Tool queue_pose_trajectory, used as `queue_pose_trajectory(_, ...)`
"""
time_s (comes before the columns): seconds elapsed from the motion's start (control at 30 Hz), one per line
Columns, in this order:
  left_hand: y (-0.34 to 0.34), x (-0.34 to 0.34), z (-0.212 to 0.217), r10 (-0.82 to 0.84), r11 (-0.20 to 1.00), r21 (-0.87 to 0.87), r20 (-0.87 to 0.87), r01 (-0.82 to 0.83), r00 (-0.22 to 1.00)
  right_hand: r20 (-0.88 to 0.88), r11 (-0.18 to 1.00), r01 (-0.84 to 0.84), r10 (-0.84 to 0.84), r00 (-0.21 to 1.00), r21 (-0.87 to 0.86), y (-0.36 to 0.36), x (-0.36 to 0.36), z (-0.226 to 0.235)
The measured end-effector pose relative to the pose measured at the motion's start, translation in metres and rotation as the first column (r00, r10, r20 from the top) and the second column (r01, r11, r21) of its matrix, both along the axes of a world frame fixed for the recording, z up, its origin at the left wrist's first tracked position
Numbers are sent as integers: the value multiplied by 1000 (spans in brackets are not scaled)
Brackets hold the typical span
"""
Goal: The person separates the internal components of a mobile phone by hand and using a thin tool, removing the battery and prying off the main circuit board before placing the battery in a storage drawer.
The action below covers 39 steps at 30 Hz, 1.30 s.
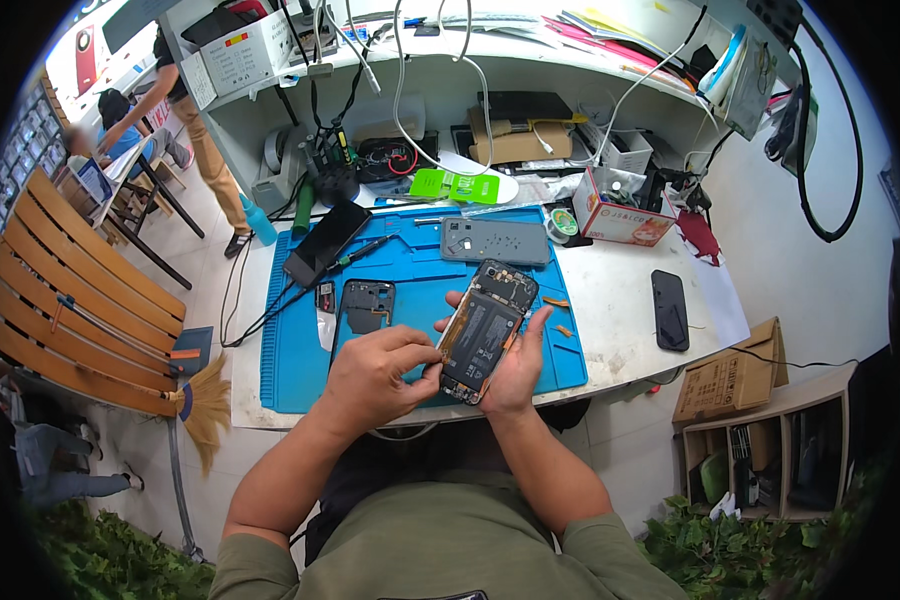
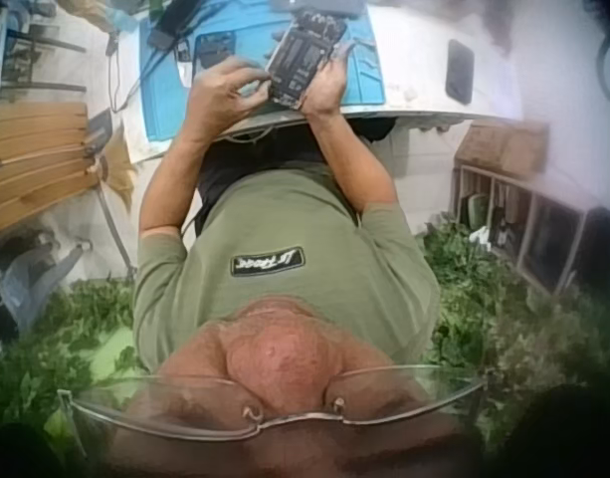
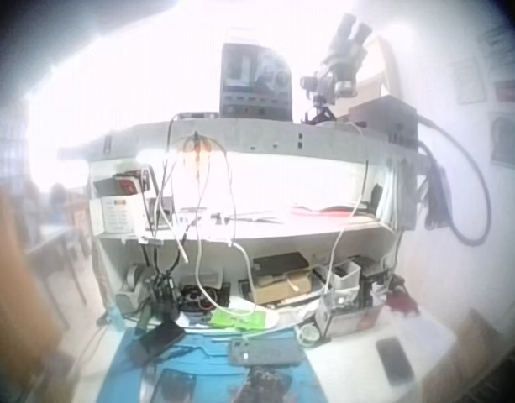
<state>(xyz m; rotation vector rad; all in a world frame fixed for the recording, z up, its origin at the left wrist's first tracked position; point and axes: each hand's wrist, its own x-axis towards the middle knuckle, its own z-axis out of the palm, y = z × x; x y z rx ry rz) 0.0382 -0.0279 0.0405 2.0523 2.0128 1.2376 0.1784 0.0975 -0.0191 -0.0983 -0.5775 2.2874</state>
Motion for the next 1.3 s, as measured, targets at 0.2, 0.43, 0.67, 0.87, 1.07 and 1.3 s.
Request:
queue_pose_trajectory(0.2,2,1,-1,-1,1000,17,-115,2,993,87,997,64,-67,994,42,-3,-3,1)
queue_pose_trajectory(0.43,6,-3,-6,-14,999,-32,-94,11,995,144,992,112,-120,982,66,-6,-6,2)
queue_pose_trajectory(0.67,8,-6,-15,-14,1000,-2,-87,13,996,157,990,110,-122,980,83,-5,-8,1)
queue_pose_trajectory(0.87,5,-16,-6,-43,989,-132,187,69,981,167,990,109,-122,978,85,-6,-7,4)
queue_pose_trajectory(1.07,4,-11,-3,-28,986,-158,126,48,992,196,986,138,-154,968,92,-8,-9,1)
queue_pose_trajectory(1.3,6,-11,-11,-6,990,-140,120,23,993,228,983,142,-165,959,113,-10,-12,-2)
